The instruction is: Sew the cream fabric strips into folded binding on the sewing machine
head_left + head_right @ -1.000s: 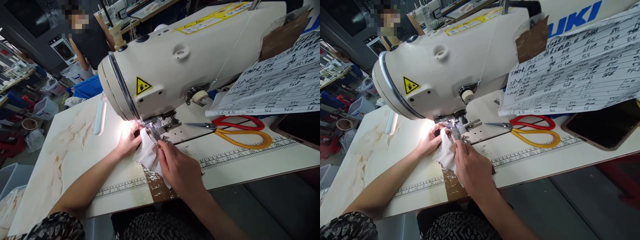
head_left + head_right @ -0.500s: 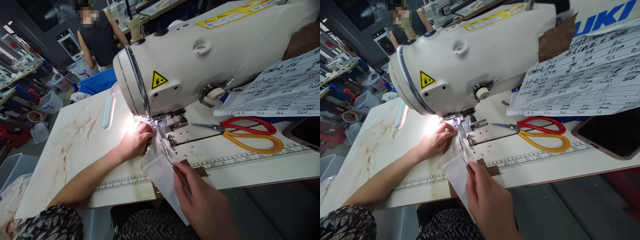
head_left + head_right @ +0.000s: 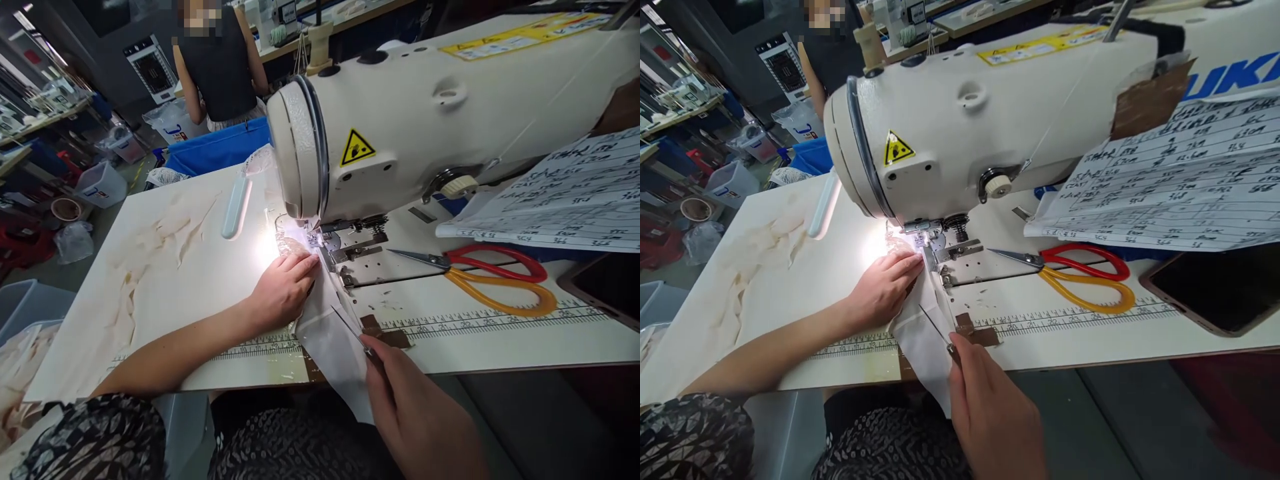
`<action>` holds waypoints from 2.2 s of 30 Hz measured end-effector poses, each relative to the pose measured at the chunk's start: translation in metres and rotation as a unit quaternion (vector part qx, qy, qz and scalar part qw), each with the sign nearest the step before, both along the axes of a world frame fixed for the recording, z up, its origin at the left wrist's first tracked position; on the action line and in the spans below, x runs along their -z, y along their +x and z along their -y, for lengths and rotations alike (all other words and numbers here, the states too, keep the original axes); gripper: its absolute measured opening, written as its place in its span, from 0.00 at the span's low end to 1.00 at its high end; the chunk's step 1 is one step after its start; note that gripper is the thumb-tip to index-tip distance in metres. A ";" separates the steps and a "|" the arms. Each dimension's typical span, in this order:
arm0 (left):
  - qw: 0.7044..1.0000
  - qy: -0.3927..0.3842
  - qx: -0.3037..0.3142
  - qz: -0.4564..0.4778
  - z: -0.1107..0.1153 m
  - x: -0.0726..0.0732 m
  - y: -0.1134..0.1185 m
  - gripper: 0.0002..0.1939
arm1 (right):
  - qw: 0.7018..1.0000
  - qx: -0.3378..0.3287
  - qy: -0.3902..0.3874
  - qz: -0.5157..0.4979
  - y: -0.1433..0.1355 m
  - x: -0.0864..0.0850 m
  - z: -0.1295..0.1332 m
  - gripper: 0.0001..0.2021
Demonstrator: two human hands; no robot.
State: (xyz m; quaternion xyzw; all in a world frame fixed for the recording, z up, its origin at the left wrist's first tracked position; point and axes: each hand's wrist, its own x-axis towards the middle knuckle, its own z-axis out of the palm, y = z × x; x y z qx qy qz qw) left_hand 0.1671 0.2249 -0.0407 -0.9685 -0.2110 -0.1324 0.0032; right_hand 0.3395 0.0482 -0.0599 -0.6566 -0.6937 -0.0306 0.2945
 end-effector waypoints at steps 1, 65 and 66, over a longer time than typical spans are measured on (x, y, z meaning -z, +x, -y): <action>1.000 0.000 -0.002 -0.005 -0.001 0.001 0.000 0.22 | 1.000 0.000 0.003 0.005 0.000 -0.001 -0.001 0.12; 0.997 0.034 -0.054 -0.037 0.000 -0.007 -0.001 0.20 | 0.999 0.002 0.018 0.046 -0.020 -0.012 -0.058 0.14; 0.998 0.029 -0.045 -0.033 0.003 -0.006 0.000 0.20 | 0.999 0.001 0.019 0.047 -0.020 -0.013 -0.059 0.14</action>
